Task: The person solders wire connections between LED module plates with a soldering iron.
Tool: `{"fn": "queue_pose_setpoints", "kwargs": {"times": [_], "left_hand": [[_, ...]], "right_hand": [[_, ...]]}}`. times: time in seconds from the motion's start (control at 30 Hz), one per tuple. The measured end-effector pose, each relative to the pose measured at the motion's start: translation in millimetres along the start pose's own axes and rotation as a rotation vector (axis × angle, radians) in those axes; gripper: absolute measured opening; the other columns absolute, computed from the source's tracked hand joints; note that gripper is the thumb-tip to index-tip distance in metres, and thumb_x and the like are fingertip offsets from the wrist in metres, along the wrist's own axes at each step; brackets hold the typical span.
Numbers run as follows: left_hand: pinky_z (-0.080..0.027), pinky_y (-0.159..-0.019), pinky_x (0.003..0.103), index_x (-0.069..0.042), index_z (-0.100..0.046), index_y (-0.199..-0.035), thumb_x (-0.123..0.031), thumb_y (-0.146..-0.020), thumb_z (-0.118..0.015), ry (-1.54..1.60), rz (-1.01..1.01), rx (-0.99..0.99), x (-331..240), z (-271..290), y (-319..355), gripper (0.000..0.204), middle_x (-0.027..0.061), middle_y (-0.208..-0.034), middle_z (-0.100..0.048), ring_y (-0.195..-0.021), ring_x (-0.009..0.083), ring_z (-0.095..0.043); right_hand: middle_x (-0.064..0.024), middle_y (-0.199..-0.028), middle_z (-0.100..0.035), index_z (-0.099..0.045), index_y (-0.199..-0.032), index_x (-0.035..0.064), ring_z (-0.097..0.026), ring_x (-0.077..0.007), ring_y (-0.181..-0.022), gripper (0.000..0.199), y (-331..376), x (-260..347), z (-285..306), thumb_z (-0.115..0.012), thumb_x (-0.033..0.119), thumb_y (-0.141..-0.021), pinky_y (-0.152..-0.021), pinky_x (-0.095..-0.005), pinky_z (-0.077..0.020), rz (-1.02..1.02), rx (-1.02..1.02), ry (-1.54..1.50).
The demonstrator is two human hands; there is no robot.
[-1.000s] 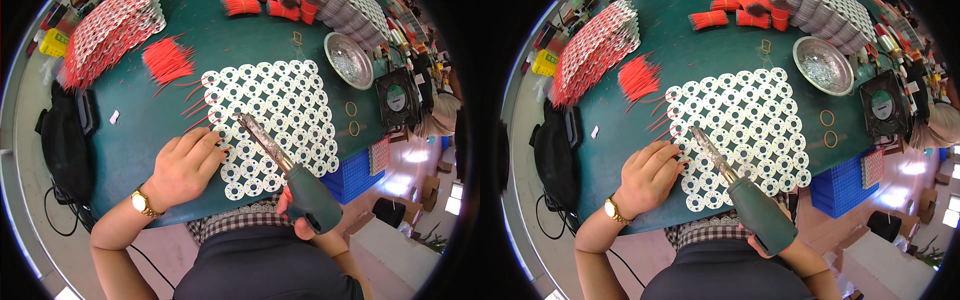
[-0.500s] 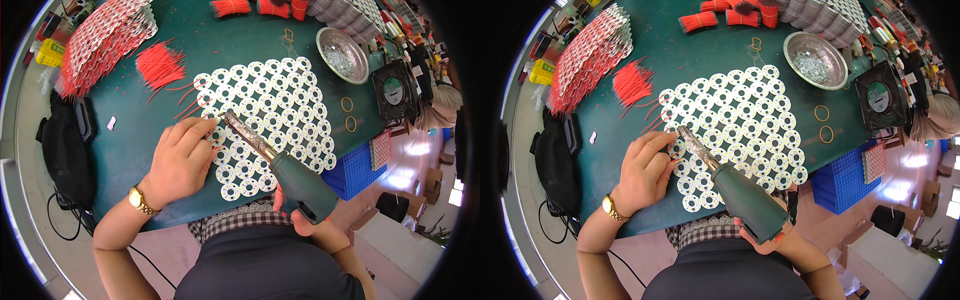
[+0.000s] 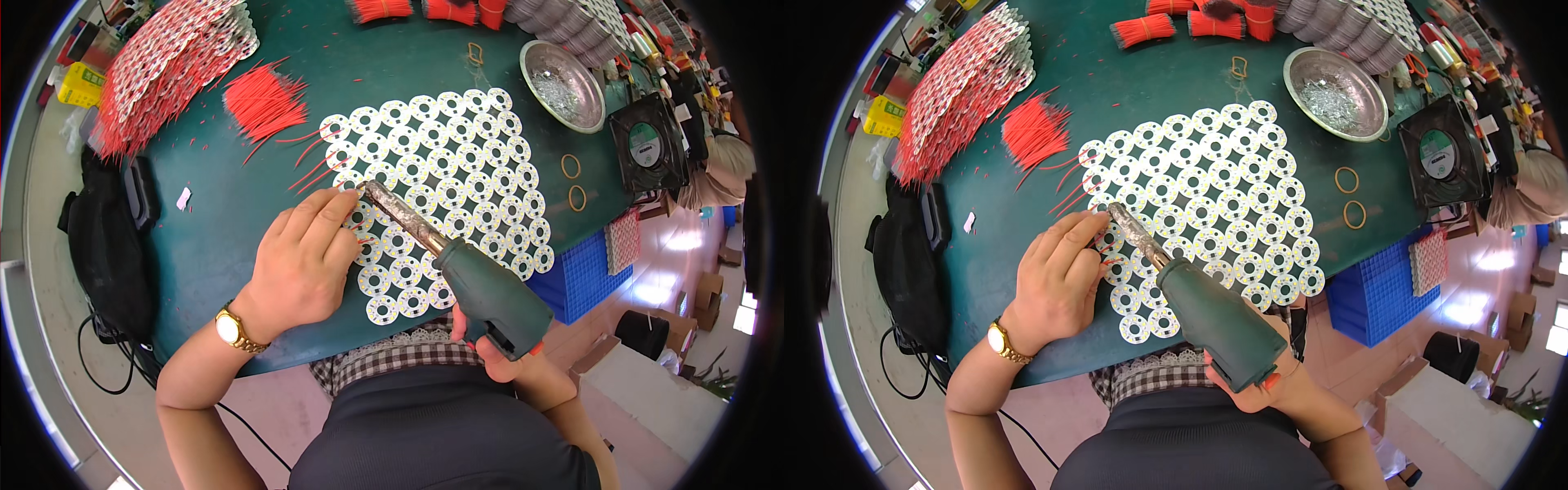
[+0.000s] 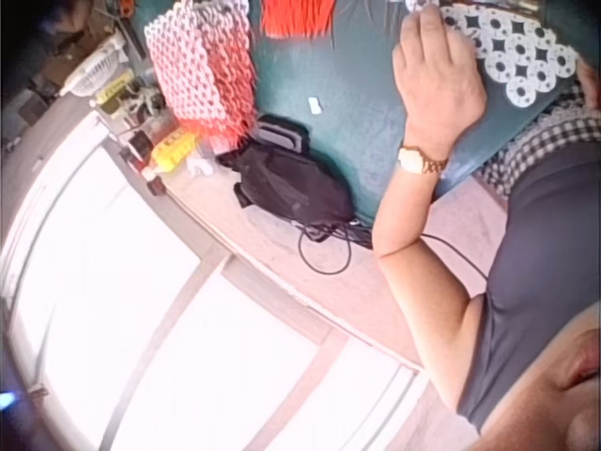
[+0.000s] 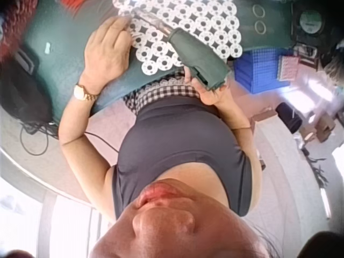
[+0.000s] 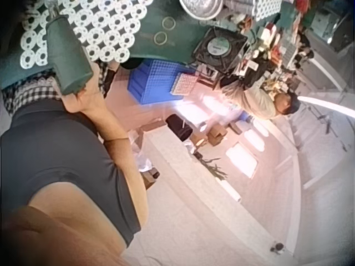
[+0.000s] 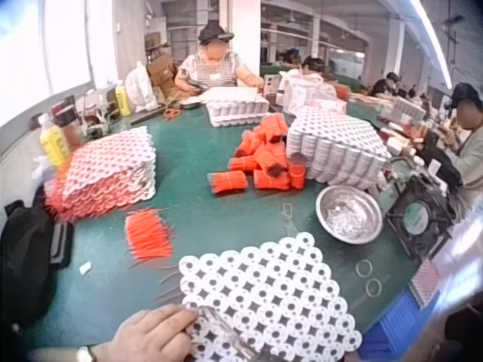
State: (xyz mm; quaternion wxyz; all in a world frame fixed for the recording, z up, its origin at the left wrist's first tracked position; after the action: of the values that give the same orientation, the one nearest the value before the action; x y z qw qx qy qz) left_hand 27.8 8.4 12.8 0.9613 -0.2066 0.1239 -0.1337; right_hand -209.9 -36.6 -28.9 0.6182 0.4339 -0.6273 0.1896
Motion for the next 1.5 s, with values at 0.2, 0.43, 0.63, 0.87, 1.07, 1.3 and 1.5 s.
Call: {"fn": "queue_pose_setpoints", "kwargs": {"times": [0.2, 0.43, 0.63, 0.87, 1.07, 1.3, 1.5], "left_hand": [[-0.051, -0.076, 0.042, 0.001, -0.050, -0.076, -0.004, -0.072, -0.066, 0.000, 0.031, -0.002, -1.3, -0.7, -3.6, 0.017, 0.0220, -0.114, -0.061, -0.100, 0.0376, -0.062], [-0.051, -0.075, 0.042, 0.002, -0.051, -0.077, -0.003, -0.072, -0.065, -0.004, 0.036, 0.005, -2.5, -2.8, -5.9, 0.016, 0.0216, -0.114, -0.061, -0.099, 0.0377, -0.061], [-0.049, -0.075, 0.042, 0.001, -0.052, -0.079, -0.004, -0.073, -0.065, -0.006, 0.033, 0.010, -1.4, -2.6, -10.6, 0.015, 0.0212, -0.112, -0.060, -0.099, 0.0372, -0.060], [-0.042, -0.081, 0.047, -0.002, -0.056, -0.084, -0.011, -0.078, -0.068, -0.088, 0.025, -0.095, -6.2, 9.0, -4.5, 0.016, 0.0198, -0.117, -0.058, -0.103, 0.0358, -0.057], [-0.043, -0.077, 0.044, -0.002, -0.055, -0.091, -0.008, -0.087, -0.061, 0.055, 0.062, -0.199, -2.3, 8.3, 12.9, 0.009, 0.0203, -0.107, -0.054, -0.089, 0.0340, -0.054], [-0.045, -0.067, 0.038, -0.010, -0.064, -0.093, -0.006, -0.075, -0.074, 0.195, 0.217, -0.183, 1.7, 8.7, -2.6, 0.021, 0.0054, -0.074, -0.059, -0.066, 0.0277, -0.055], [-0.052, -0.064, 0.031, -0.006, -0.068, -0.093, -0.010, -0.086, -0.070, 0.318, 0.402, -0.130, 5.5, 10.6, 12.3, 0.009, 0.0076, -0.078, -0.069, -0.070, 0.0163, -0.066]], "right_hand": [[-0.0027, -0.078, -0.056, -0.058, -0.099, 0.0031, -0.048, -0.0080, -0.063, 0.057, -1.3, 3.4, -0.3, -0.059, 0.059, -0.086, -0.056, -0.0250, -0.0393, 0.127, -0.011, 0.272], [-0.0071, -0.079, -0.058, -0.052, -0.124, 0.0069, -0.054, -0.0123, -0.067, 0.071, 3.6, -3.0, 0.4, -0.054, 0.067, -0.087, -0.058, -0.0270, -0.0430, 0.241, -0.091, 0.115], [-0.0079, -0.079, -0.059, -0.044, -0.130, 0.0087, -0.058, -0.0159, -0.067, 0.083, -5.4, 19.2, 4.2, -0.056, 0.074, -0.081, -0.067, -0.0307, -0.0480, 0.227, -0.084, -0.065], [-0.0078, -0.080, -0.061, -0.047, -0.130, 0.0022, -0.060, -0.0157, -0.070, 0.072, -14.8, 21.8, 3.8, -0.056, 0.061, -0.089, -0.093, -0.0384, -0.0441, 0.254, -0.205, -0.241], [-0.0095, -0.083, -0.059, -0.048, -0.131, -0.0012, -0.057, -0.0147, -0.073, 0.053, -24.1, 31.4, 7.2, -0.052, 0.040, -0.099, -0.070, -0.0292, -0.0472, 0.276, 0.015, -0.397], [-0.0029, -0.077, -0.057, -0.050, -0.119, 0.0002, -0.052, -0.0093, -0.069, 0.034, -31.8, 31.9, 14.0, -0.052, 0.028, -0.100, -0.066, -0.0260, -0.0438, 0.363, -0.033, -0.416], [-0.0016, -0.082, -0.058, -0.050, -0.120, 0.0012, -0.055, -0.0082, -0.072, 0.030, -17.3, 33.9, 14.7, -0.054, 0.022, -0.099, -0.065, -0.0246, -0.0444, 0.375, -0.037, -0.430]]}}
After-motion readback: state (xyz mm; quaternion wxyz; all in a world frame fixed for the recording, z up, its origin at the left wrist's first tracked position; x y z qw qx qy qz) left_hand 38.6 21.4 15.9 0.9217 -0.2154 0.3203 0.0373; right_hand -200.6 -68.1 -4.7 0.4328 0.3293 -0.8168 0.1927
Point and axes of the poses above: each hand's wrist, its own y-axis away from the middle knuckle, its own z-axis out of the back of the hand, x = y × z, the point moved 4 cm from there along -y, towards the middle knuckle
